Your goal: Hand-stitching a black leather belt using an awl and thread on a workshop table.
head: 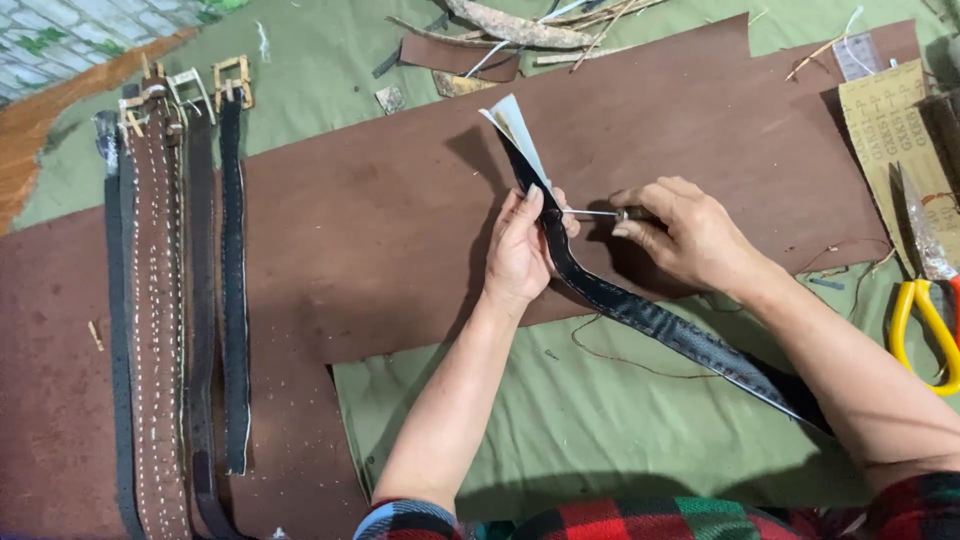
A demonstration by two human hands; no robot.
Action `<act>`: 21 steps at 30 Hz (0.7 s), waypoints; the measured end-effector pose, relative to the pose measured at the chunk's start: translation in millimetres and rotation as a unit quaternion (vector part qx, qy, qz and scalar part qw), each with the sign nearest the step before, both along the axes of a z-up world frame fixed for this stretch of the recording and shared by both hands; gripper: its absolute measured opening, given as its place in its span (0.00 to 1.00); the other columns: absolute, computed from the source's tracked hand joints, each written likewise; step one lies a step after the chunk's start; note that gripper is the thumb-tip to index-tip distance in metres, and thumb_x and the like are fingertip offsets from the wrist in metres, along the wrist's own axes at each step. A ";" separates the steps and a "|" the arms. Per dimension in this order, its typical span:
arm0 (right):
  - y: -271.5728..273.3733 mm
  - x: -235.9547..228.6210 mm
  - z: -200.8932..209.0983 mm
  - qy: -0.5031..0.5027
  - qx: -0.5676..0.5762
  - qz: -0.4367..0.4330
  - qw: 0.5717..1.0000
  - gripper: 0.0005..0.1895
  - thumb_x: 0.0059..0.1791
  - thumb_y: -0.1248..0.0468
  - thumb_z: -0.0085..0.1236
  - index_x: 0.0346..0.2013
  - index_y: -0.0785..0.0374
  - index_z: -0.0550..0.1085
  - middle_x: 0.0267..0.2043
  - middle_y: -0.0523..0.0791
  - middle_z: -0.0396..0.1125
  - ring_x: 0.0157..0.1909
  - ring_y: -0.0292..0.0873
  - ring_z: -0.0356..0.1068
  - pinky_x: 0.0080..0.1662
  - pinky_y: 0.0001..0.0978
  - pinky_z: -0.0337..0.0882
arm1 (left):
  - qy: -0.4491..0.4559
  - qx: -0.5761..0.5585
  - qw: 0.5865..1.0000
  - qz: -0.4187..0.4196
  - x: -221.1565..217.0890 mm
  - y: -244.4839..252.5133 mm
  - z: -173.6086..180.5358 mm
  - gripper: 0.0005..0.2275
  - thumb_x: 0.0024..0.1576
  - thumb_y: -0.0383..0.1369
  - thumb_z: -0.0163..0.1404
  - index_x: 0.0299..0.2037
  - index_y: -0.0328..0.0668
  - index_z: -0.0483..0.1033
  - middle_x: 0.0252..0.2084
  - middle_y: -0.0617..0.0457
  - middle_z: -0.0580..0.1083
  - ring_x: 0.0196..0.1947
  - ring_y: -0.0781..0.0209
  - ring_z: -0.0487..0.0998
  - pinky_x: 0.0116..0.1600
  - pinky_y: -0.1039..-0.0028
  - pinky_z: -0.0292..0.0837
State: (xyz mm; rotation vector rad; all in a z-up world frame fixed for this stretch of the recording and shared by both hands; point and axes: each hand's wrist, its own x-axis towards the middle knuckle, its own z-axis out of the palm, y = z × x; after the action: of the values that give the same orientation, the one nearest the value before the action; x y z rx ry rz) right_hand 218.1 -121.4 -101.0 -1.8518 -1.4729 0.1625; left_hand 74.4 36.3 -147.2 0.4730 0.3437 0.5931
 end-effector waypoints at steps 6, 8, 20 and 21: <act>0.8 12.5 -28.0 -0.182 0.093 -0.033 0.978 0.11 0.49 0.63 0.69 0.45 0.58 0.79 0.47 0.44 0.68 0.50 0.49 0.68 0.52 0.42 0.65 | -0.019 0.002 1.000 -0.003 1.2 -0.2 -6.8 0.04 0.66 0.31 0.52 0.46 0.41 0.74 0.37 0.43 0.73 0.31 0.56 0.73 0.40 0.69 0.69; 1.1 14.8 -30.4 -0.177 0.091 -0.025 0.980 0.13 0.48 0.63 0.70 0.46 0.58 0.79 0.47 0.44 0.69 0.49 0.49 0.69 0.51 0.42 0.66 | -0.019 0.002 1.000 -0.006 0.6 0.2 -8.4 0.04 0.66 0.31 0.51 0.46 0.41 0.74 0.37 0.44 0.73 0.31 0.57 0.73 0.40 0.70 0.70; -2.5 16.3 -31.4 -0.117 0.085 -0.001 0.989 0.13 0.47 0.67 0.71 0.45 0.59 0.78 0.46 0.47 0.70 0.49 0.54 0.72 0.52 0.45 0.70 | -0.033 0.004 0.999 -0.020 -3.2 -4.1 -1.8 0.05 0.67 0.32 0.50 0.48 0.41 0.74 0.36 0.46 0.72 0.31 0.61 0.72 0.39 0.72 0.69; -2.5 16.2 -32.3 -0.121 0.092 -0.002 0.988 0.14 0.47 0.67 0.71 0.46 0.59 0.78 0.47 0.47 0.70 0.49 0.53 0.72 0.52 0.45 0.70 | -0.032 0.009 0.999 -0.017 -3.5 -4.0 -1.9 0.05 0.67 0.32 0.50 0.48 0.41 0.74 0.36 0.46 0.72 0.31 0.60 0.72 0.39 0.72 0.69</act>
State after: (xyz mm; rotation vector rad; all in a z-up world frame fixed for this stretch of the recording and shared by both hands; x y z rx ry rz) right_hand 234.3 -123.9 -133.2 -1.7714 -1.5879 -0.2015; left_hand 70.8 32.4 -149.1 0.4749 0.2697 0.5772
